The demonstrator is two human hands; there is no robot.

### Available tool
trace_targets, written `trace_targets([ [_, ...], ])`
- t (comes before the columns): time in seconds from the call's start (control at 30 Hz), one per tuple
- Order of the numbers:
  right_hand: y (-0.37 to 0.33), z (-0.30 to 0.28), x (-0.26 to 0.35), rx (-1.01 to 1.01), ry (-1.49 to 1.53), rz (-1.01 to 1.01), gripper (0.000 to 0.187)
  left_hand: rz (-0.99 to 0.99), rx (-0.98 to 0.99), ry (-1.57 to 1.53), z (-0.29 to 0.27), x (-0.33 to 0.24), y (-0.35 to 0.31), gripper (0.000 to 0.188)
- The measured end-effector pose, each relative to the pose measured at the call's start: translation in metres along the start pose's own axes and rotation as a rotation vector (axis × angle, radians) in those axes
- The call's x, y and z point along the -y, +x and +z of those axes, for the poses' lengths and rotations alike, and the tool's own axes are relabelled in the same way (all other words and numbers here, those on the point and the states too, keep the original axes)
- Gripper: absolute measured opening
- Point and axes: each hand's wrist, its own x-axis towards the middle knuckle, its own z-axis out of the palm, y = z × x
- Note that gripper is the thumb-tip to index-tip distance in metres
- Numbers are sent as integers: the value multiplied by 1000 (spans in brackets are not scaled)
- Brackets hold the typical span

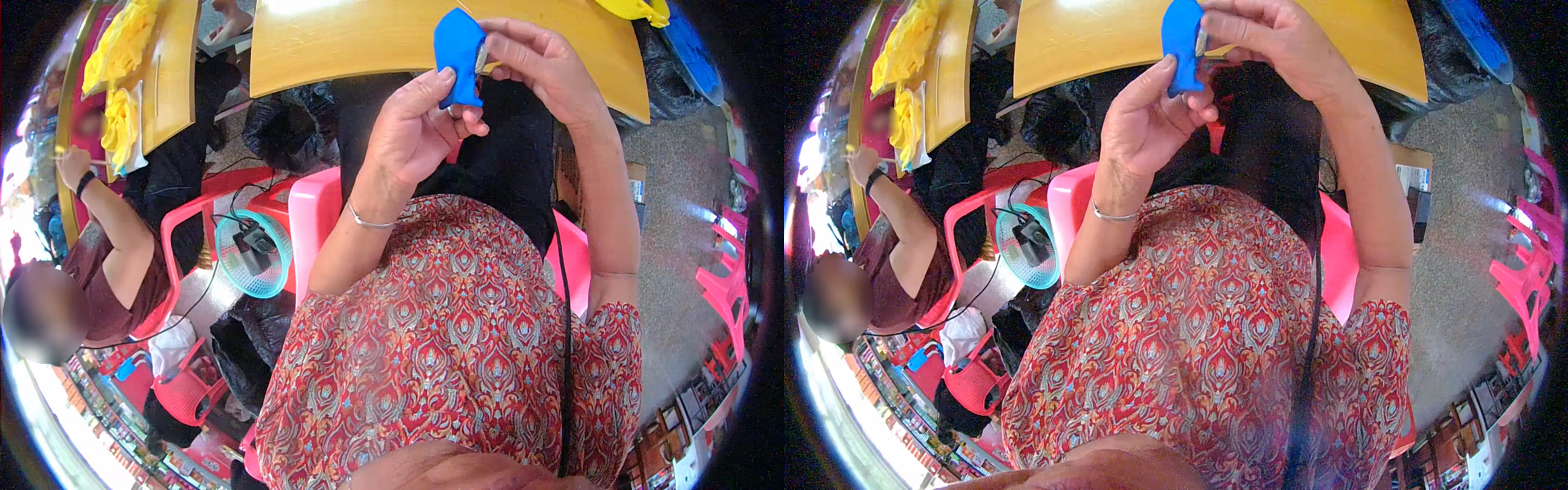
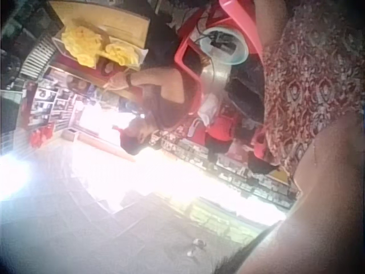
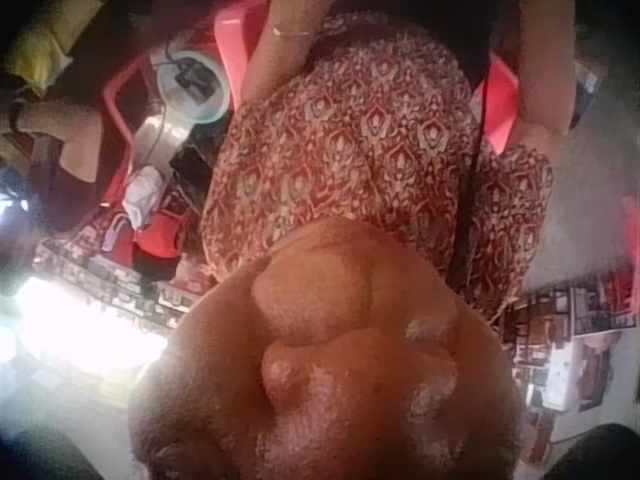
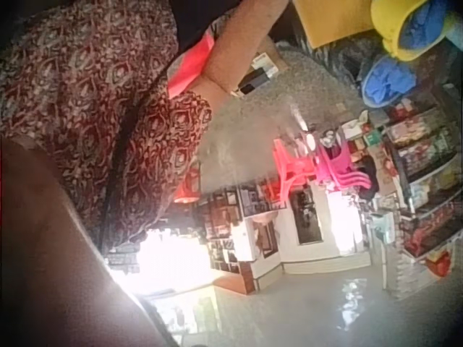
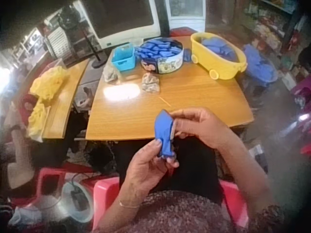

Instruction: Stuffing white padding material into blue fabric pouches in a manufacturing environment.

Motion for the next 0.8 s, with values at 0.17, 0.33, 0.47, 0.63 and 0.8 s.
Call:
trace_targets([
  [0.17,0,12,-2,-11,-141,-173,32,109,-120,428,15,0,-1,30],
  [0.33,2,19,-6,-23,-122,-191,30,219,-77,477,-1,-8,19,35],
  [0.47,1,15,-8,-97,-137,-148,28,253,6,355,0,-5,25,33],
  [0.63,1,17,-10,-167,-400,-225,25,261,-45,220,11,0,20,31],
  [0.8,-7,28,21,-222,-173,-105,13,171,28,143,4,-7,23,31],
])
